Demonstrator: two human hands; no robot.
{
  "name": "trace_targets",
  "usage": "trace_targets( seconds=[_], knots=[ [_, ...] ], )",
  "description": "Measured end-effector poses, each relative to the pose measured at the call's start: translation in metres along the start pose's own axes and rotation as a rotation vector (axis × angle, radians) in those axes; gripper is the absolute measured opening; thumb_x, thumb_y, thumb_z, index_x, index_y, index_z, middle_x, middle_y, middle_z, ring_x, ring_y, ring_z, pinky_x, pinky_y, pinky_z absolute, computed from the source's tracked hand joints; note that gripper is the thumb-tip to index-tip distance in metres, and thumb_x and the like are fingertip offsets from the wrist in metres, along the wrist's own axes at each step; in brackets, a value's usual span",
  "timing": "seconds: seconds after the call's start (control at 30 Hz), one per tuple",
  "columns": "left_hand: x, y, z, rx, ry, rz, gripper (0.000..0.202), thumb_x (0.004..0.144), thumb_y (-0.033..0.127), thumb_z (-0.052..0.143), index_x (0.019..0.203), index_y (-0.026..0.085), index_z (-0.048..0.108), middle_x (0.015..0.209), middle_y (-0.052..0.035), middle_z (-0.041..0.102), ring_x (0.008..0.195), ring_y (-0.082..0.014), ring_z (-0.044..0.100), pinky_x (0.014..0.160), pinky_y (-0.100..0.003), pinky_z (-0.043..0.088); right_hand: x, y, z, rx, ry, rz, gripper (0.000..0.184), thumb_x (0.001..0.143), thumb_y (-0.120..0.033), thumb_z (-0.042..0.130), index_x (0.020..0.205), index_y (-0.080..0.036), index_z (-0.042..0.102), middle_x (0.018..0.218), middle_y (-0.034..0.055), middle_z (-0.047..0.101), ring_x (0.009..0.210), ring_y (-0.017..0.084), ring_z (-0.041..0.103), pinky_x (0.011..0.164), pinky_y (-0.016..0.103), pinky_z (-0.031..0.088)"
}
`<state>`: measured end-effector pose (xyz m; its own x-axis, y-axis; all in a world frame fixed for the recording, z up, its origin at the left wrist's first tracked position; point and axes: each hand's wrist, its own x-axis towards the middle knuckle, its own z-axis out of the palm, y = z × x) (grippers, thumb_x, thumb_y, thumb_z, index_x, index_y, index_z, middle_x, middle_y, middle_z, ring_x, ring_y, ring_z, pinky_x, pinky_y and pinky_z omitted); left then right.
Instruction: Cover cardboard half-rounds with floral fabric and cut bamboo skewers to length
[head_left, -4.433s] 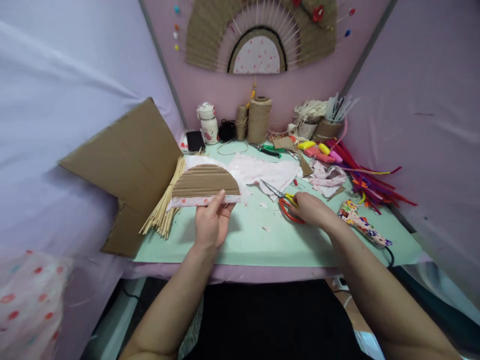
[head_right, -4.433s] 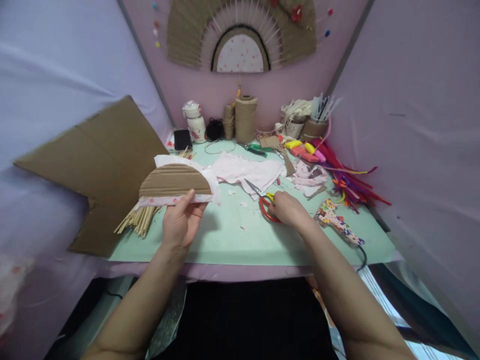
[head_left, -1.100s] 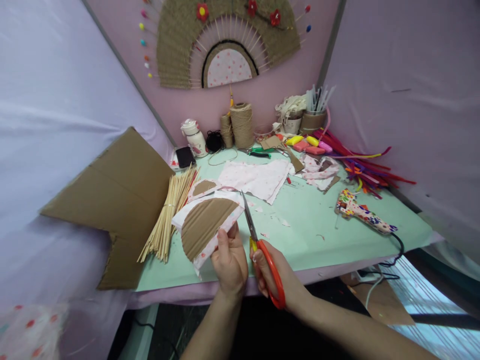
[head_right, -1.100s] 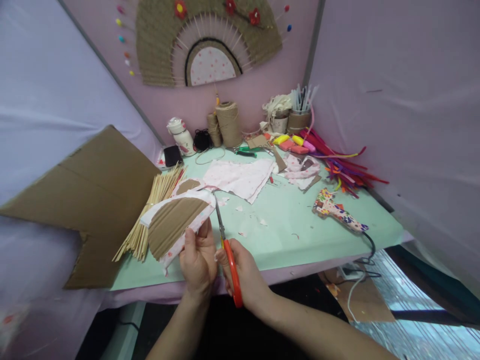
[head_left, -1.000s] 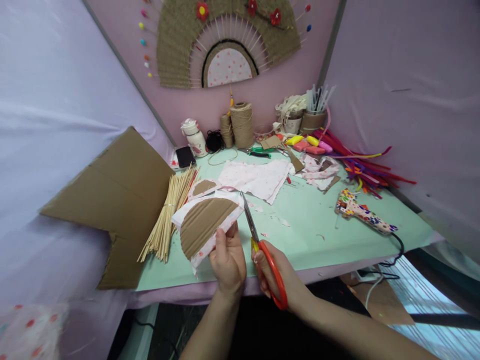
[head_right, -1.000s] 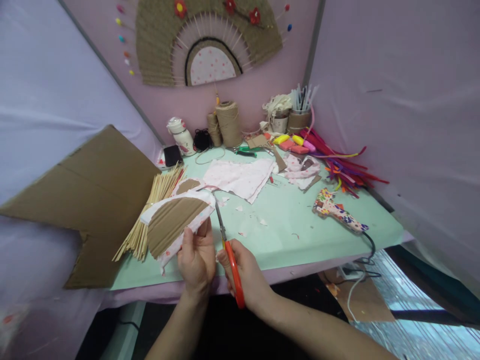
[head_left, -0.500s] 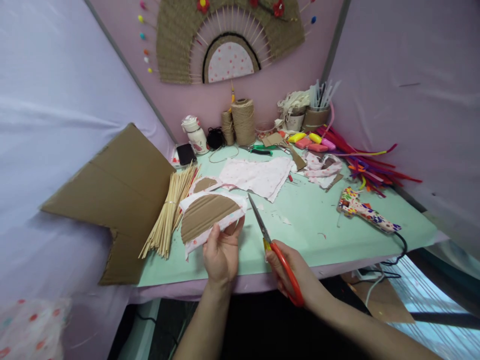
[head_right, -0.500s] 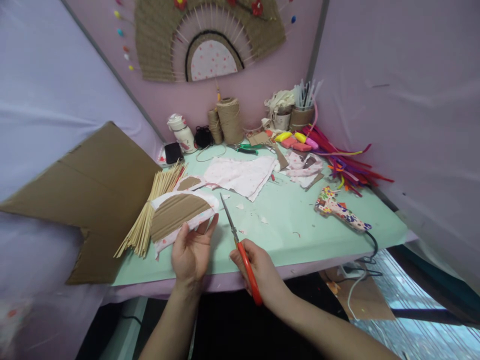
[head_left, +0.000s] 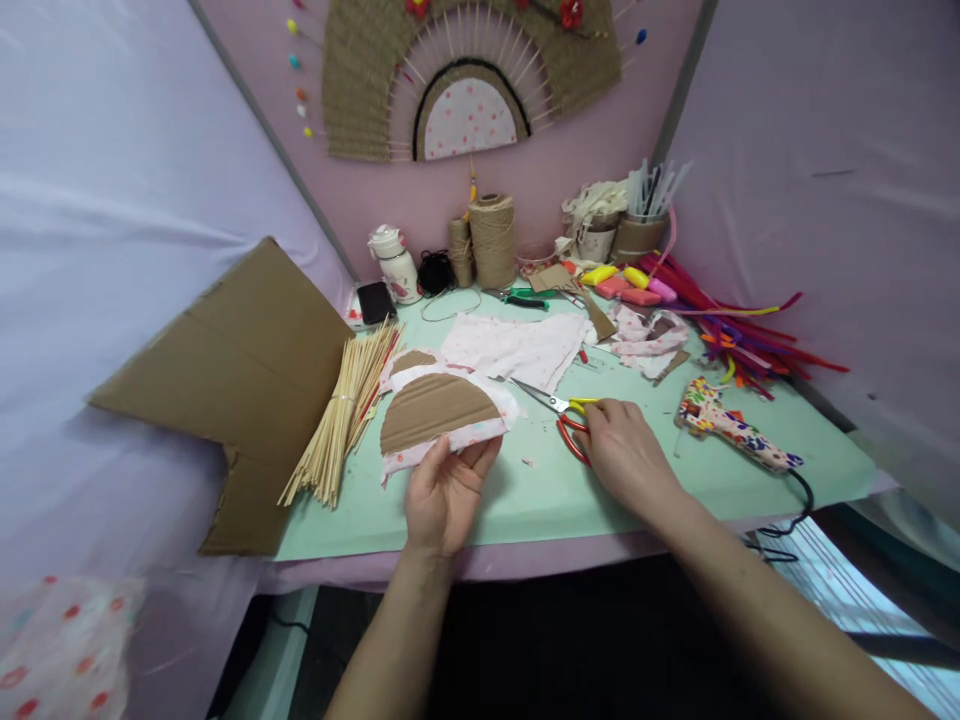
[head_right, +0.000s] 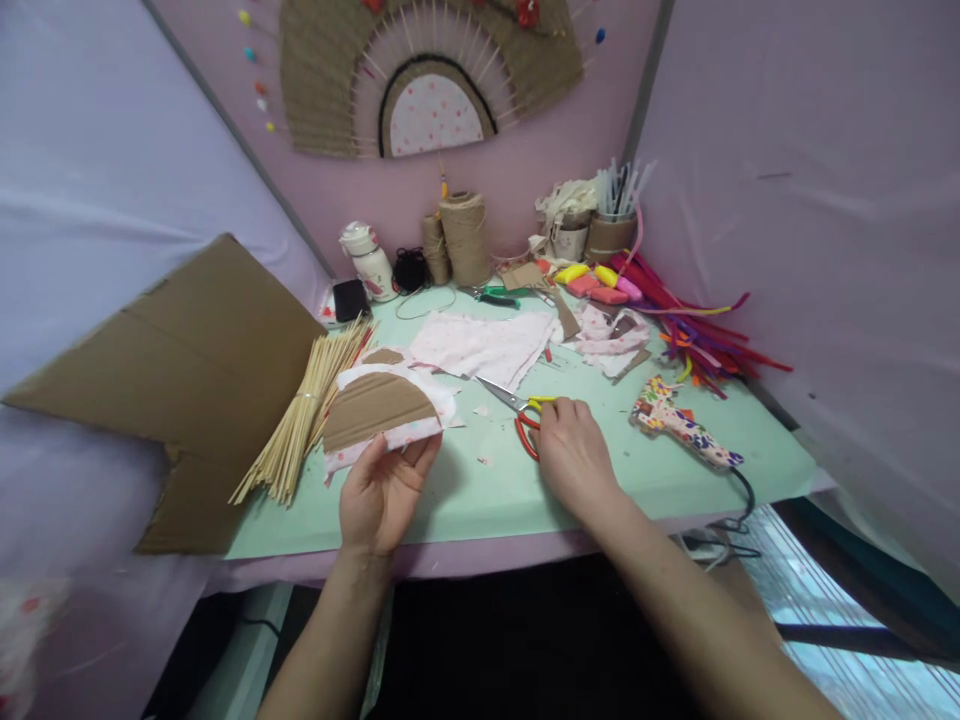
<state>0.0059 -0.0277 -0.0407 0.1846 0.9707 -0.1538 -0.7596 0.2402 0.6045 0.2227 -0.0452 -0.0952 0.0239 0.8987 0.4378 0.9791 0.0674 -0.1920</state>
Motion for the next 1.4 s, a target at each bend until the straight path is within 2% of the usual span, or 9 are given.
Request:
trace_targets(
  seconds=[0.17,0.33,0.5,0.67,0.73,0.83,0.9,1.03,1.4],
  knots=[
    [-0.012,-0.001,0.012,0.077,-0.013,-0.071,0.030,0.084,0.024,0.054,0.112,0.023,0.062,0.101,-0.0061,0.073,0.094,-0.0219,0.069,0.095,-0.046,0.049,0.004,-0.027,-0.023,0.516,-0.044,0.002,0.025,0.093,-0.025,0.042,0.107,-0.017,0.061,0.110,0.0147,0.063,0.103,0.029,0.056,0.090,0.047,0.045],
    [-0.006,0.006,0.005,0.294,-0.126,-0.325,0.018,0.077,0.020,0.062,0.095,0.014,0.064,0.076,-0.0086,0.073,0.067,-0.0218,0.070,0.067,-0.039,0.059,0.012,-0.047,-0.035,1.111,-0.118,0.067,0.026,0.087,-0.030,0.053,0.112,-0.022,0.057,0.105,0.0064,0.064,0.092,0.021,0.061,0.080,0.035,0.051],
    [0.021,0.015,-0.021,0.525,-0.204,-0.490,0.021,0.076,0.020,0.066,0.096,0.013,0.062,0.078,-0.0120,0.073,0.061,-0.0198,0.069,0.060,-0.032,0.058,-0.001,-0.032,-0.012,0.716,0.159,-0.127,0.044,0.078,-0.022,0.063,0.119,-0.024,0.048,0.116,0.0119,0.053,0.100,0.023,0.055,0.079,0.037,0.049],
    [0.044,0.019,-0.041,0.788,-0.270,-0.558,0.033,0.072,0.030,0.071,0.100,0.014,0.064,0.085,-0.0139,0.072,0.071,-0.0223,0.070,0.064,-0.033,0.056,-0.004,-0.030,0.006,0.384,0.034,-0.579,0.017,0.088,-0.013,0.053,0.093,-0.026,0.063,0.100,0.0043,0.067,0.097,0.021,0.051,0.085,0.038,0.040],
    [0.045,0.024,-0.045,1.047,-0.225,-0.446,0.030,0.071,0.035,0.071,0.092,0.014,0.064,0.070,-0.0096,0.069,0.061,-0.0208,0.066,0.059,-0.033,0.054,-0.001,-0.034,0.010,0.350,-0.076,-0.641,0.017,0.091,-0.015,0.050,0.090,-0.024,0.064,0.097,0.0027,0.070,0.095,0.020,0.052,0.084,0.037,0.037],
    [0.037,0.034,-0.047,1.521,-0.178,0.047,0.029,0.070,0.041,0.071,0.085,0.017,0.062,0.066,-0.0035,0.063,0.062,-0.0188,0.060,0.065,-0.034,0.050,0.002,-0.039,0.013,0.338,-0.183,-0.637,0.019,0.094,-0.017,0.047,0.090,-0.021,0.065,0.095,0.0031,0.070,0.090,0.017,0.055,0.085,0.037,0.034],
    [0.026,0.038,-0.046,1.695,-0.361,0.303,0.033,0.070,0.043,0.071,0.090,0.019,0.062,0.089,-0.0061,0.064,0.085,-0.0211,0.059,0.079,-0.036,0.045,0.003,-0.041,0.012,0.350,-0.209,-0.613,0.018,0.094,-0.018,0.047,0.090,-0.020,0.064,0.095,0.0037,0.070,0.088,0.017,0.056,0.084,0.036,0.034],
    [0.009,0.028,-0.048,1.807,-0.745,0.310,0.041,0.066,0.053,0.073,0.088,0.020,0.060,0.105,-0.0059,0.059,0.103,-0.0234,0.049,0.090,-0.037,0.034,0.002,-0.044,0.008,0.378,-0.231,-0.558,0.017,0.094,-0.023,0.049,0.087,-0.019,0.064,0.092,0.0041,0.070,0.085,0.017,0.056,0.081,0.035,0.034],
    [0.001,0.001,-0.051,1.884,-0.514,0.383,0.020,0.086,0.035,0.056,0.076,0.018,0.056,0.093,-0.0031,0.060,0.096,-0.0197,0.050,0.082,-0.036,0.027,0.004,-0.046,0.009,0.450,-0.302,-0.488,0.020,0.094,-0.027,0.048,0.086,-0.017,0.062,0.088,0.0082,0.065,0.086,0.021,0.055,0.077,0.035,0.041]
  ],
)
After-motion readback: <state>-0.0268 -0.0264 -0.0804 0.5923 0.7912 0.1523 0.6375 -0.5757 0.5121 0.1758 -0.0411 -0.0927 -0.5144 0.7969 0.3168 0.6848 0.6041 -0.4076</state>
